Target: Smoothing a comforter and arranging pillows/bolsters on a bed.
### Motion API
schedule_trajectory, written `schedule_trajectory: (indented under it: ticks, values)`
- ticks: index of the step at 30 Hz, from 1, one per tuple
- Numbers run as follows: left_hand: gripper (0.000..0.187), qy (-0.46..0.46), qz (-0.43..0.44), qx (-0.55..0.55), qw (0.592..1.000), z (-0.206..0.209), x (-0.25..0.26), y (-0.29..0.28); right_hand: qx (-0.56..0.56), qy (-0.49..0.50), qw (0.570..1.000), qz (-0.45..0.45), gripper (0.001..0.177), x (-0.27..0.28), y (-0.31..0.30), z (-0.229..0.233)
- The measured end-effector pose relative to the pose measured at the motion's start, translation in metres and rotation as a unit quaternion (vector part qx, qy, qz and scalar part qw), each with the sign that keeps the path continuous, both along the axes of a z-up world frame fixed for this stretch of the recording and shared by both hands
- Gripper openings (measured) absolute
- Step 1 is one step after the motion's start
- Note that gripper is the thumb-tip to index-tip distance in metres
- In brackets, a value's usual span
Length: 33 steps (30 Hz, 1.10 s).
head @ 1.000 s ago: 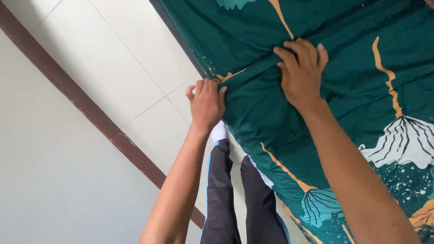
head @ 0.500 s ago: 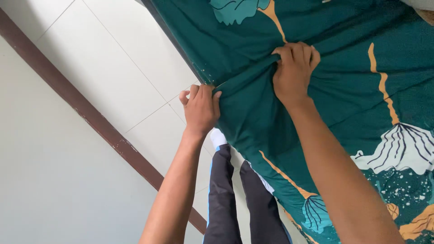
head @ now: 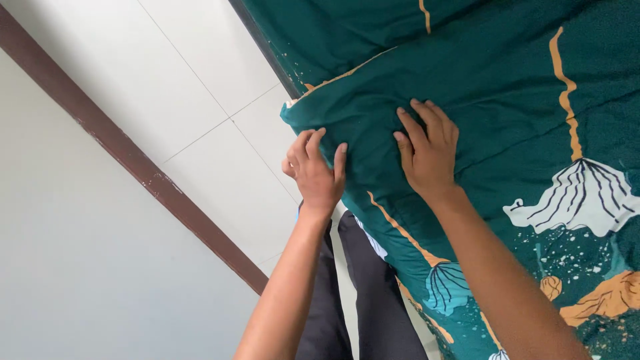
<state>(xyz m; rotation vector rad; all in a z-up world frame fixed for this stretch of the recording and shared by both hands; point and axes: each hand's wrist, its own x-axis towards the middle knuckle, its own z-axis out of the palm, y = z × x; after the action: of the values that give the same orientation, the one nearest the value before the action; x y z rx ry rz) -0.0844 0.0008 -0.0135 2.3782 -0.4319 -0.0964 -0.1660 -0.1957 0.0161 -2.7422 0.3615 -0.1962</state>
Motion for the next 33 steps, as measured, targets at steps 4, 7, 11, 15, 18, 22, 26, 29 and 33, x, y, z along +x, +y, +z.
schedule_trajectory:
  ticks: [4, 7, 11, 15, 18, 22, 26, 29, 33]
  values:
    - [0.048, 0.020, 0.001, -0.002, 1.000, 0.002, -0.008, -0.003, -0.030, -0.007, 1.000, 0.004, 0.033, 0.006, 0.005, 0.001]
    - [0.026, 0.016, -0.014, 0.008, 1.000, 0.000, -0.010, -0.004, -0.050, -0.060, 0.997, 0.017, 0.014, 0.013, 0.003, 0.001]
    - [0.006, -0.038, -0.014, 0.021, 0.999, 0.010, 0.004, 0.010, -0.049, -0.062, 0.996, 0.034, 0.009, 0.024, 0.013, 0.007]
    - [0.007, -0.042, -0.014, 0.064, 0.997, 0.013, 0.001, 0.023, -0.031, -0.059, 0.996, 0.059, 0.010, 0.023, 0.023, -0.009]
    - [0.011, -0.023, 0.017, 0.062, 0.998, 0.006, -0.007, 0.017, -0.046, -0.052, 0.996, 0.058, 0.008, 0.025, 0.020, -0.008]
    - [0.026, -0.008, 0.049, 0.025, 0.998, 0.016, -0.045, 0.024, -0.078, -0.049, 0.992, 0.081, 0.014, -0.009, 0.029, 0.007]
    - [0.042, -0.005, 0.028, 0.002, 1.000, 0.013, -0.070, 0.026, -0.057, -0.043, 0.994, 0.087, 0.037, -0.040, 0.027, -0.003]
    - [0.044, 0.015, 0.015, 0.006, 1.000, 0.011, -0.092, 0.029, -0.047, -0.030, 0.995, 0.086, 0.040, -0.061, 0.030, -0.004]
    - [0.028, 0.025, 0.004, 0.014, 1.000, 0.005, -0.095, 0.021, -0.086, -0.033, 0.991, 0.094, 0.021, -0.062, 0.028, -0.010]
